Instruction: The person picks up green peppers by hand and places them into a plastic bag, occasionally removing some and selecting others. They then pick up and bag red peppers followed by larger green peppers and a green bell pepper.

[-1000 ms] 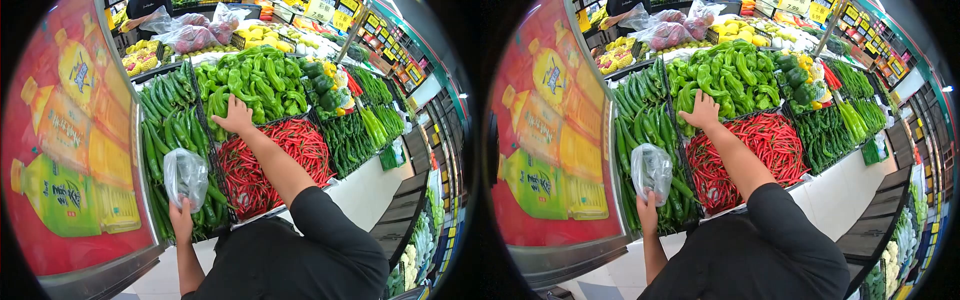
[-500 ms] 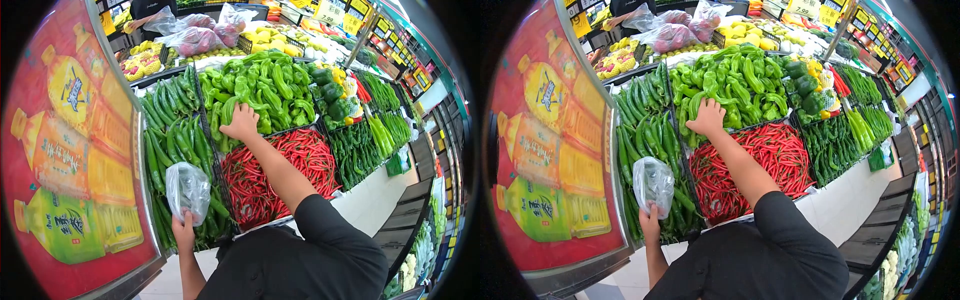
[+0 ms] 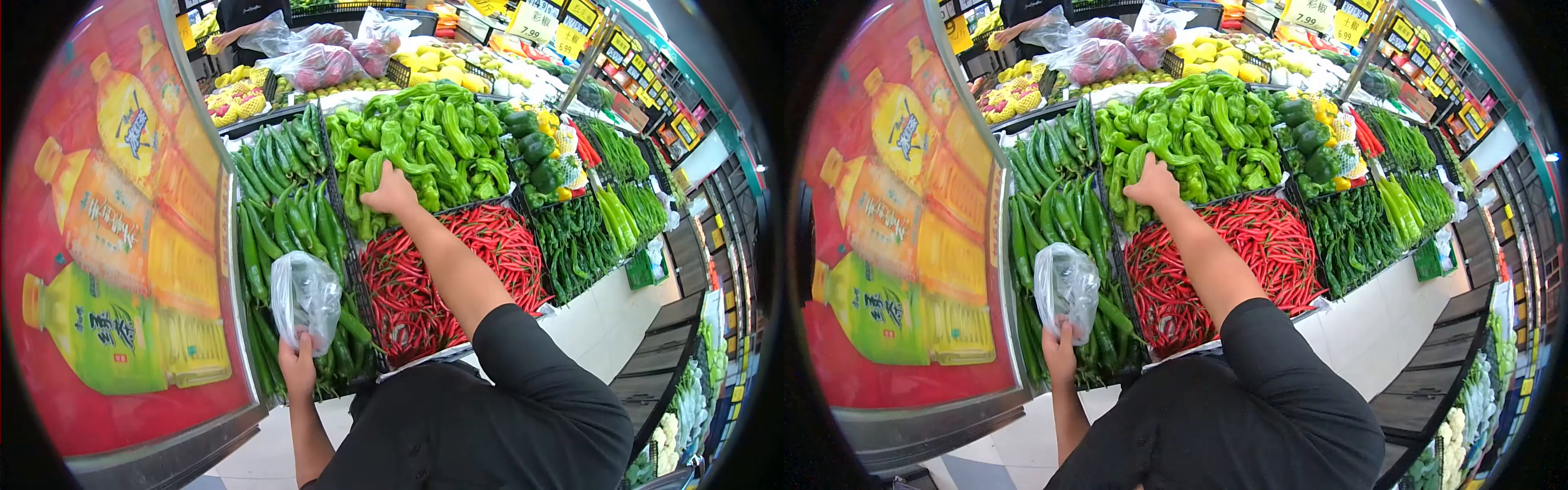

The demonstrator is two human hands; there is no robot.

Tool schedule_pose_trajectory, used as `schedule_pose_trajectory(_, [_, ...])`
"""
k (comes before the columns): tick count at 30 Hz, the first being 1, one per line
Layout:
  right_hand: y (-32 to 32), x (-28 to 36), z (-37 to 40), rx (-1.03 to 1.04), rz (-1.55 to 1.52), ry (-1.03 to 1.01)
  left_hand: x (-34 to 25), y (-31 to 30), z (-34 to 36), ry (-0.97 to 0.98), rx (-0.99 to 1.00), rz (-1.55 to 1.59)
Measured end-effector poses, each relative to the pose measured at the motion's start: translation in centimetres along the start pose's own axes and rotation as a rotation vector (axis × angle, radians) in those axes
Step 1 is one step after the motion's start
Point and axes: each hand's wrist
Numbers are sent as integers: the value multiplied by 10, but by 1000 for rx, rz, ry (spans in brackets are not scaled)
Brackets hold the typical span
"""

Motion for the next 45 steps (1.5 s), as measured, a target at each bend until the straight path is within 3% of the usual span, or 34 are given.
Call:
schedule_pose_trajectory(7, [-28,-27,3,-284,-318,-243,5,-4,0,39,39,10])
schedule_pose_trajectory(9, [-79,-14,47,-152,-634,-194,-1,-3,0,45,63,4])
schedule_pose_trajectory(11, [-90,-38,56,-150,-599,-218,-7,-3,1,3,70,39])
schedule_pose_trajectory(15, [-113,-61,113,251,-627,-208,-24,4,4,40,42,186])
schedule_pose_trajectory(16, [-108,-65,127,242,-510,-191,-20,5,3,42,1,158])
schedule_pose_trajectory(19, [-69,-88,157,352,-662,-182,-37,14,9,428,-196,-184])
schedule_pose_trajectory(21, [-41,-99,173,386,-648,-206,-64,16,13,535,-211,-324])
schedule_pose_trajectory(23, [-9,-114,182,293,-381,-282,-84,24,10,687,-236,-389])
schedule_pose_trajectory(24, [1,-114,192,266,-259,-236,-98,35,8,765,-229,-361])
schedule_pose_trajectory(27, [22,-113,224,198,-84,-216,-121,67,-15,887,74,-354])
schedule_pose_trajectory(31, [21,-107,246,142,-55,-254,-130,151,-70,833,312,-368])
schedule_pose_trajectory(36, [13,-134,278,-31,-149,-405,-83,237,-177,617,363,-863])
schedule_pose_trajectory(38, [0,-148,295,-24,-222,-360,-77,257,-200,505,353,-1082])
schedule_pose_trajectory(45, [-48,-184,341,69,-480,-153,-84,287,-208,502,276,-1433])
Point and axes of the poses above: each hand's wrist, its own z-axis away from the middle knuckle, its own y-axis out of the palm, x = y × z, and after that the axes turned 4 degrees about -x, right-handed
